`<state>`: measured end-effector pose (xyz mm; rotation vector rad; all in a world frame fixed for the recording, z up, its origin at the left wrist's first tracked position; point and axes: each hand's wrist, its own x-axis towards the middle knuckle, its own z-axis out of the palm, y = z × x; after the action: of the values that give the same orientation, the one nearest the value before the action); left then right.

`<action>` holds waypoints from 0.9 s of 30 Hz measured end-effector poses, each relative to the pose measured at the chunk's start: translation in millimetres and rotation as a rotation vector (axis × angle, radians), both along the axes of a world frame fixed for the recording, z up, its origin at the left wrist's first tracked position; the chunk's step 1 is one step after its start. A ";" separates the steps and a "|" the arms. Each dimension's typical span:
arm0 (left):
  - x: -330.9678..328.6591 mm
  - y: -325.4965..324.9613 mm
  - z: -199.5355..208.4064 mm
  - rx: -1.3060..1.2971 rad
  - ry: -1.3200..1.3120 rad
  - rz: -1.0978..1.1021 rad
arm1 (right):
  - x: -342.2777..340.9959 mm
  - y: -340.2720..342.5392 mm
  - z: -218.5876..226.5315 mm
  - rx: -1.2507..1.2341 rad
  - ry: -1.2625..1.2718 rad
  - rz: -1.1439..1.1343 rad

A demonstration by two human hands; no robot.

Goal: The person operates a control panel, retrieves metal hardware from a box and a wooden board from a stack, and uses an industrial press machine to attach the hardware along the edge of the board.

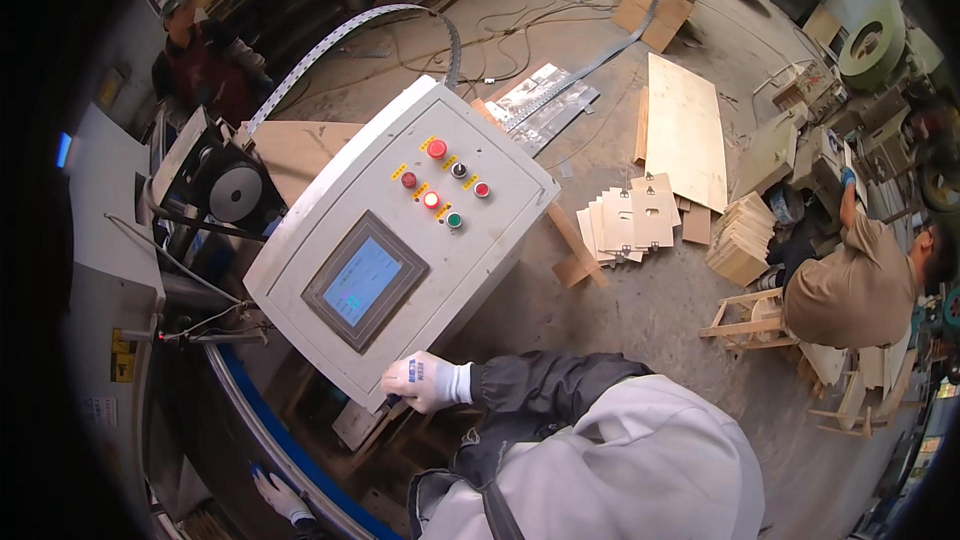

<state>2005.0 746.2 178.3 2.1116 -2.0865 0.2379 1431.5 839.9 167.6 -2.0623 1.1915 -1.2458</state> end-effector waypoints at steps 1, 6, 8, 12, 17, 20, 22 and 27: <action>1.3 -0.8 -0.3 -0.005 0.000 -0.007 | 1.1 -0.7 -5.3 0.029 0.033 -0.006; 8.5 3.0 -3.0 -0.008 0.017 -0.016 | 11.8 -2.7 -18.2 -0.026 0.068 -0.086; 8.7 0.6 -6.6 -0.005 0.003 -0.011 | 18.1 0.3 -24.4 0.035 0.137 -0.098; 2.9 -1.6 -8.2 -0.003 -0.005 -0.034 | 26.1 7.3 -37.1 -0.012 0.216 -0.163; 1.5 -2.1 -7.1 -0.006 -0.017 -0.005 | 30.9 10.6 -31.0 0.070 0.301 -0.143; 2.4 -2.2 -7.7 -0.015 0.017 -0.032 | 34.8 14.6 -30.0 0.058 0.336 -0.153; 4.0 -3.8 -10.5 -0.020 0.034 -0.045 | 37.3 17.7 -27.8 0.065 0.366 -0.166; 1.8 -0.3 -5.0 -0.011 0.025 0.003 | 47.5 25.4 -29.2 0.102 0.398 -0.182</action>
<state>2006.9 745.9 173.3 2.1008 -2.0641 0.2214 1479.1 865.3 138.4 -2.2292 1.6142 -0.8453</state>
